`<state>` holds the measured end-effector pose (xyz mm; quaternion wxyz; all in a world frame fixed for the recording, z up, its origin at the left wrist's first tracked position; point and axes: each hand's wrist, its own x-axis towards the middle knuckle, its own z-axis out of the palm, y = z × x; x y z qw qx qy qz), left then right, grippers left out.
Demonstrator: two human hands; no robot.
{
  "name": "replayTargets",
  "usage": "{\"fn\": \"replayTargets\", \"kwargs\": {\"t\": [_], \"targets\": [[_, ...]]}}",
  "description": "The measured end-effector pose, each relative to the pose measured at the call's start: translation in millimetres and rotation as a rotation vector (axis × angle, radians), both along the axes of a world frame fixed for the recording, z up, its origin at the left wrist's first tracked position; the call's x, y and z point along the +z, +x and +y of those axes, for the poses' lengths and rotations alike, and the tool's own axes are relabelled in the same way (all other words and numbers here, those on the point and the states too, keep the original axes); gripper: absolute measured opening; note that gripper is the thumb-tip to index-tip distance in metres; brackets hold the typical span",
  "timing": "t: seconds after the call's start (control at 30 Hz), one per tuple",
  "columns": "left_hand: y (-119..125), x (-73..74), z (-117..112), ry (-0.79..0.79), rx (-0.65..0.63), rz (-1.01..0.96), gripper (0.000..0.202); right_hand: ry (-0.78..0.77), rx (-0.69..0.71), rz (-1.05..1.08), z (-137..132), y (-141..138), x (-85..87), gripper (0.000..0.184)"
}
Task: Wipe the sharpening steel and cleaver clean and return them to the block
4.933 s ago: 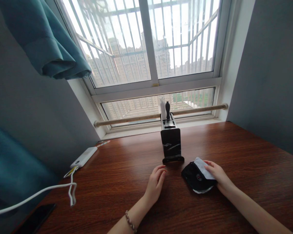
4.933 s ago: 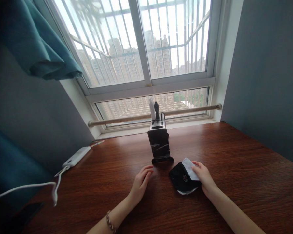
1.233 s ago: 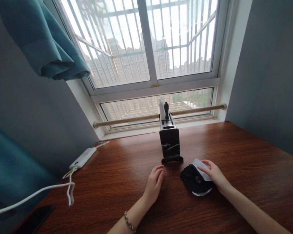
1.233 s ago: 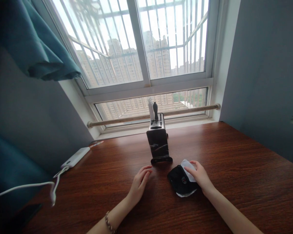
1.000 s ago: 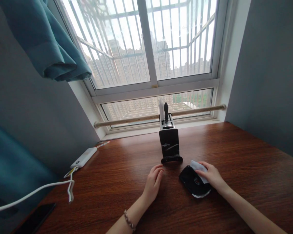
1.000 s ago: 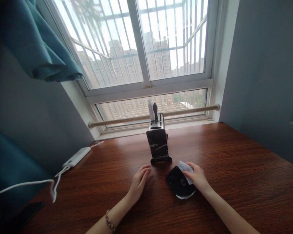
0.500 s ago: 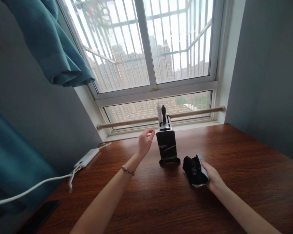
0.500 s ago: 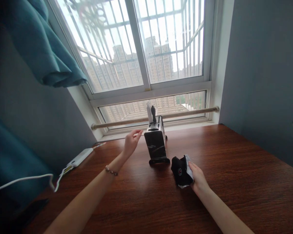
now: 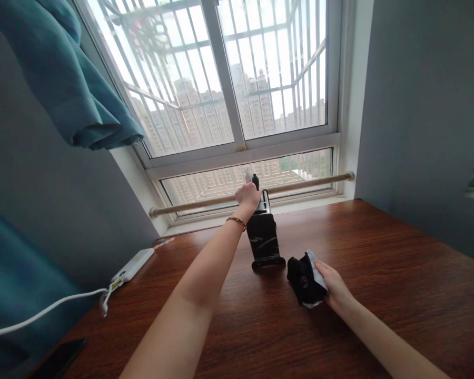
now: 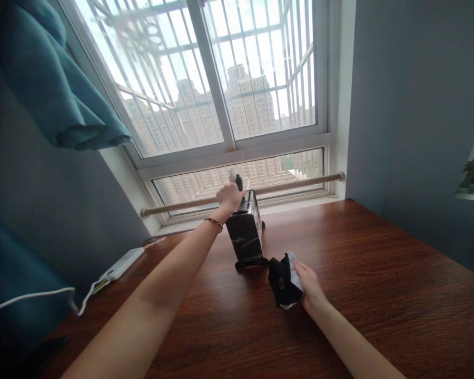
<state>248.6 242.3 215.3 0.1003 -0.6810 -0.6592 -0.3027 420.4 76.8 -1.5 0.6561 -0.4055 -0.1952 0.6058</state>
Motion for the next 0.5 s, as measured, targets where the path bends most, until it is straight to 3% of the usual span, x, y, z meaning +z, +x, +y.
{"fn": "replayTargets", "kwargs": {"t": [0.2,0.3,0.37,0.5], "targets": [[3,3.4,6,0.048,0.004,-0.022,0.028,-0.004,0.024,-0.034,-4,-2,6.5,0.018],[0,12.8,11,0.117,-0.012,-0.066,0.028,-0.001,0.029,-0.036,-4,-2,7.7,0.018],[-2,27.7,15,0.175,-0.028,-0.098,0.028,0.003,0.029,-0.025,-4,-2,7.6,0.018],[-5,73.6,23,0.318,-0.085,-0.156,0.028,0.016,0.032,0.025,-3,-2,6.1,0.021]]}}
